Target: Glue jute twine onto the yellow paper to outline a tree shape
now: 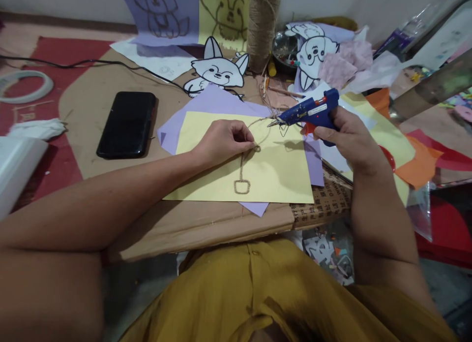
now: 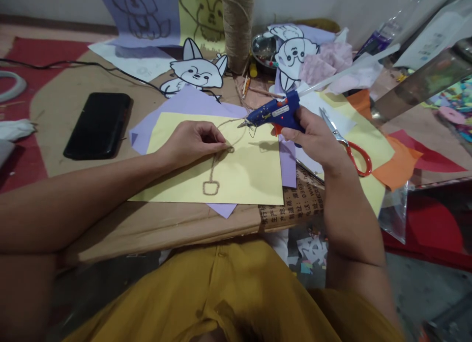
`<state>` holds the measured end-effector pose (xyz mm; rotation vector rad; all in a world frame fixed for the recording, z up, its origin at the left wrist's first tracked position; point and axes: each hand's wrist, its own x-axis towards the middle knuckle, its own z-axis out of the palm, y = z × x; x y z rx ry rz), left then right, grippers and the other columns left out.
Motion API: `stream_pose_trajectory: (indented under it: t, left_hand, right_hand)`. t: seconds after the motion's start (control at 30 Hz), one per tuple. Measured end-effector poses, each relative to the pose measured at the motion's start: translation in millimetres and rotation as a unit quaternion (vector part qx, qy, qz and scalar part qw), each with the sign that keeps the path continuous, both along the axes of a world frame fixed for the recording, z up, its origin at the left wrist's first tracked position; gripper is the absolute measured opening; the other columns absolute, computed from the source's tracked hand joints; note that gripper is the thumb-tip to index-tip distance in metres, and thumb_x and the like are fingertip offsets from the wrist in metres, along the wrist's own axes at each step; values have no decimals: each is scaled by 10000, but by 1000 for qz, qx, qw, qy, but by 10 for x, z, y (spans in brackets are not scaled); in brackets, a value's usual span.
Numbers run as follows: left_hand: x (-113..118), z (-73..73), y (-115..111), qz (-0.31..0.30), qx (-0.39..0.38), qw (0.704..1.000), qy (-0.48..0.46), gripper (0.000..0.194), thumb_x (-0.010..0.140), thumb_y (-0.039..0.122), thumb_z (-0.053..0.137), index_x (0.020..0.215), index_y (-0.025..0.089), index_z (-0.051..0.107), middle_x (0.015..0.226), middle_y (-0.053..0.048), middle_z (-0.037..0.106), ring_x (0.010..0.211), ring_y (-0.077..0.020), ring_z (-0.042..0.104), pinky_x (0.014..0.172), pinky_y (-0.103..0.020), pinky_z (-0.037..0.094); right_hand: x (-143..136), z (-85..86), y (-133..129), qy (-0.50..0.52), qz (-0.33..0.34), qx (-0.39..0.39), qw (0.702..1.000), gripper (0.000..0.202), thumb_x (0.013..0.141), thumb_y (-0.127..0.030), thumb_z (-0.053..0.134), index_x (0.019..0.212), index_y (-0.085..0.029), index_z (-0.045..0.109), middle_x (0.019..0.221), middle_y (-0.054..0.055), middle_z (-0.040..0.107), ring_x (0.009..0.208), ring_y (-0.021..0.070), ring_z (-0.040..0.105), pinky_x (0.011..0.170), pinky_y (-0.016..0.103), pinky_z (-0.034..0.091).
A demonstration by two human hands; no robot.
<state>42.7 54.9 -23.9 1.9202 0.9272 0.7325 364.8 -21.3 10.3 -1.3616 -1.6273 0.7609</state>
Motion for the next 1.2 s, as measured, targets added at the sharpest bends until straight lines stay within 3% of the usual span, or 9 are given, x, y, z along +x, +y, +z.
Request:
stream_pose_trajectory:
  t: [0.2,0.37,0.5,0.73,0.83,0.9,0.97,1.1,1.2]
  left_hand:
    - [1,-1,4,-4,2,1000,5,138,795,257,867,791,142,791,729,-44,773,630,-120,657,566,-227,465]
    - [-5,3,13,-6,6,1000,5,137,787,260,873,784,150,790,745,-43,783,627,-119,650,582,-230,469]
    - [-2,0,24,-5,14,1000,11,172,780,302,886,783,158,793,748,-40,784,623,-116,634,578,-230,453]
    - [-9,3,28,0,12,1000,15,199,773,328,895,779,160,788,702,-28,757,598,-115,603,561,-233,432]
    - [-13,7,32,-3,14,1000,11,172,773,292,892,772,158,785,700,-24,756,600,-109,598,568,-232,433]
    - [-13,14,32,-6,19,1000,9,152,774,267,889,771,156,786,705,-24,759,600,-104,599,579,-232,439]
    - [-11,22,28,-6,21,1000,13,143,773,256,891,769,156,788,706,-23,761,598,-104,603,586,-234,443]
    - [-12,19,18,-9,17,1000,12,144,783,265,882,773,158,785,712,-25,766,608,-112,623,587,-235,445]
    - [-16,3,21,-15,30,999,10,100,793,245,845,778,164,789,699,-13,758,591,-107,608,585,-233,441]
  right_hand:
    - [-91,25,84,174,-42,-14,984,333,779,-387,908,1029,-242,741,841,-18,687,645,112,561,566,252,493]
    - [-73,63,250,326,-228,-1,917,65,939,-183,696,934,-219,642,763,-22,671,590,76,542,531,188,466]
    - [24,32,420,349,-325,-30,878,226,1023,-102,567,819,-178,626,773,0,672,591,50,526,513,138,458]
    - [152,-105,601,196,-361,-89,908,315,1061,-215,611,750,-192,565,724,5,607,630,88,570,529,188,505]
    - [154,-55,463,6,-388,-67,919,213,998,-189,665,800,-197,589,915,87,685,932,214,674,830,432,630]
    - [76,5,324,-123,-396,2,910,138,900,-126,736,949,-196,627,1242,150,663,1325,329,553,1157,646,457]
    - [-83,42,198,-180,-347,77,917,245,881,-127,737,1094,-218,655,1423,136,582,1490,339,392,1291,662,259]
    - [-519,-41,65,-240,-91,163,953,71,987,-279,669,1003,-293,736,1162,76,690,1237,308,591,1181,567,408]
    - [-737,-174,25,-278,78,187,939,156,1024,-267,626,1036,-291,780,1151,96,708,1159,325,585,1066,567,411]
